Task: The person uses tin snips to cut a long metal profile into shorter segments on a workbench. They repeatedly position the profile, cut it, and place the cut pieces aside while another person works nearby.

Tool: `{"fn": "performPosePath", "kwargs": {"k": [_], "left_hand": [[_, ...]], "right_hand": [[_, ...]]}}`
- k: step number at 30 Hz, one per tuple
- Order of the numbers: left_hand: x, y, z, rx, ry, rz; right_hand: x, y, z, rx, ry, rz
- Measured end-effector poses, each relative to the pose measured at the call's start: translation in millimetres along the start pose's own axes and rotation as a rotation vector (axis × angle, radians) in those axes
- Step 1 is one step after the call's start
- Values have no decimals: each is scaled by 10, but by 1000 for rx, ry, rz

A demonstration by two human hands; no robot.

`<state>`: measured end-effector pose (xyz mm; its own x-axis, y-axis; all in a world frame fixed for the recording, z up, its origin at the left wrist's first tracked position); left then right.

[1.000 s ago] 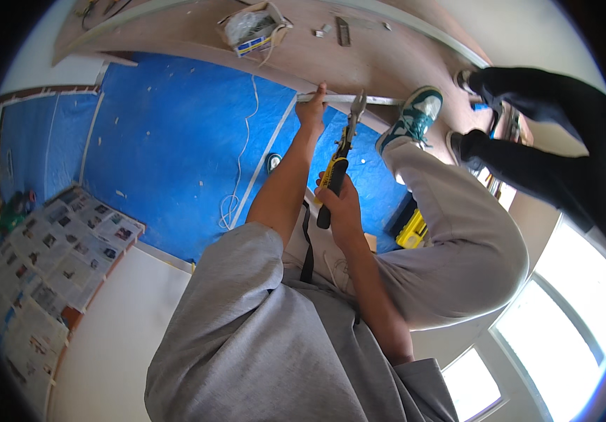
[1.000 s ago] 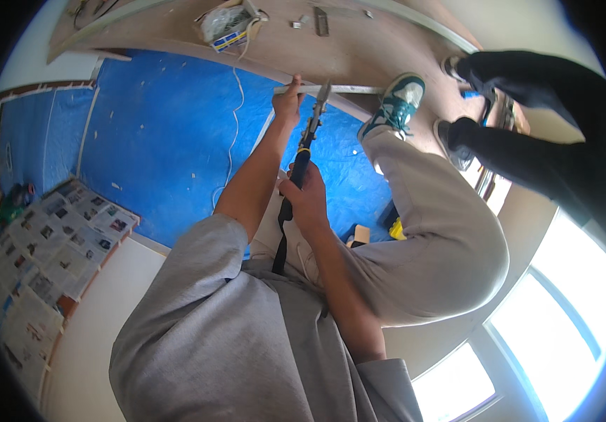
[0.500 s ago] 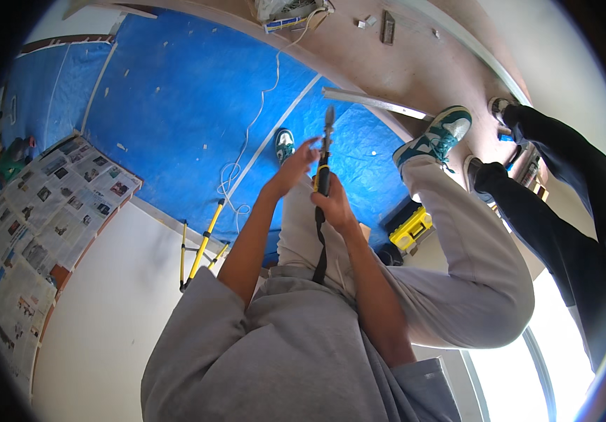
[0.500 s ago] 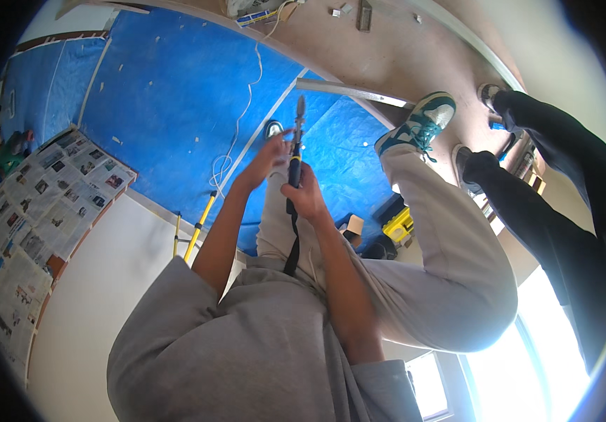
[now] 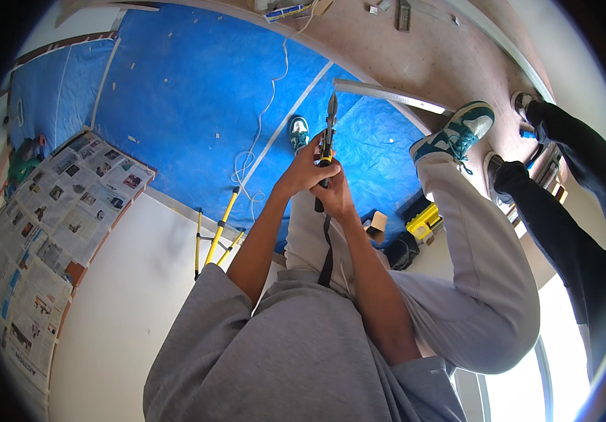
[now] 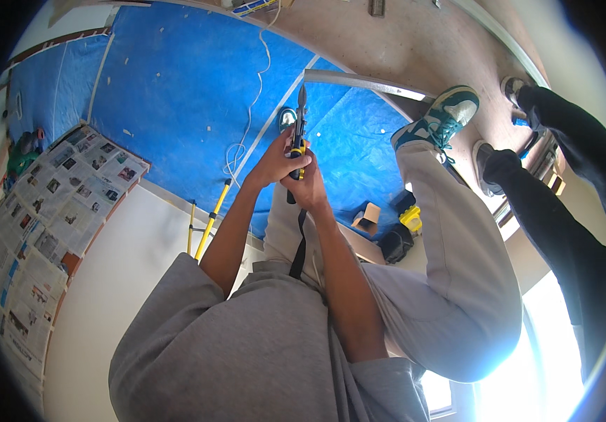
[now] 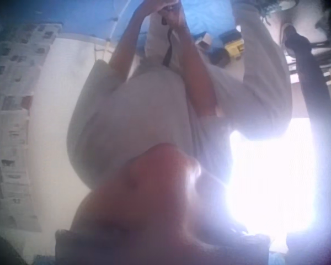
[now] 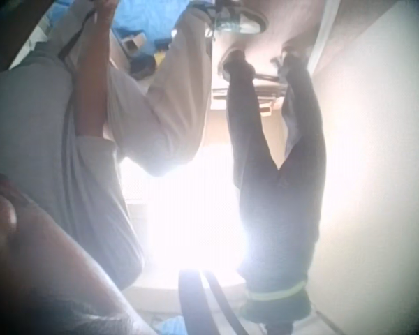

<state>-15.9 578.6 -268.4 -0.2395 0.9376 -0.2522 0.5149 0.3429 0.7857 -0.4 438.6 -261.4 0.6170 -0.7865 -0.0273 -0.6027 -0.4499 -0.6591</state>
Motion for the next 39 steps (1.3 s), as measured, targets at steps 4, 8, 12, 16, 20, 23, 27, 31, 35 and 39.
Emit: {"fn": "performPosePath", "kwargs": {"k": [4,8,12,16,20,23,27,31,35,39], "left_hand": [[-5,-32,-30,29,4,4],[-1,-86,21,-13,-4,-20],[39,-121,142,-11,0,-13],[52,-126,197,-39,28,4],[72,-135,234,-53,15,19],[102,-156,250,-4,19,0],[134,-140,263,-28,34,51],[156,-76,274,-31,54,74],[204,-38,312,-45,20,147],[270,-99,366,-24,-63,144]], "right_hand": [[-23,42,-51,-47,21,-1],[-1,57,-2,-2,80,-57],[27,32,131,-25,25,10],[29,-49,162,1,41,-16],[29,-156,143,-54,1,3],[27,-227,128,-31,16,-89],[4,-273,118,-49,-7,-84],[-31,-270,146,-143,-44,77],[-7,-245,263,-101,-96,0],[-21,-168,318,-48,-15,-160]]}}
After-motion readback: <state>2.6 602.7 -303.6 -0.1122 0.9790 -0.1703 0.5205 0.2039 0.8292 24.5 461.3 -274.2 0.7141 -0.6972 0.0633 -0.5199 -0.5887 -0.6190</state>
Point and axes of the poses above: each hand's wrist, its own z-axis towards the middle knuckle, its own x-axis out of the back of the hand, y = z × x, the point moved 1 cm from there along z, towards the middle knuckle, and after that the axes turned 7 degrees about -x, right-handed, at the moved point
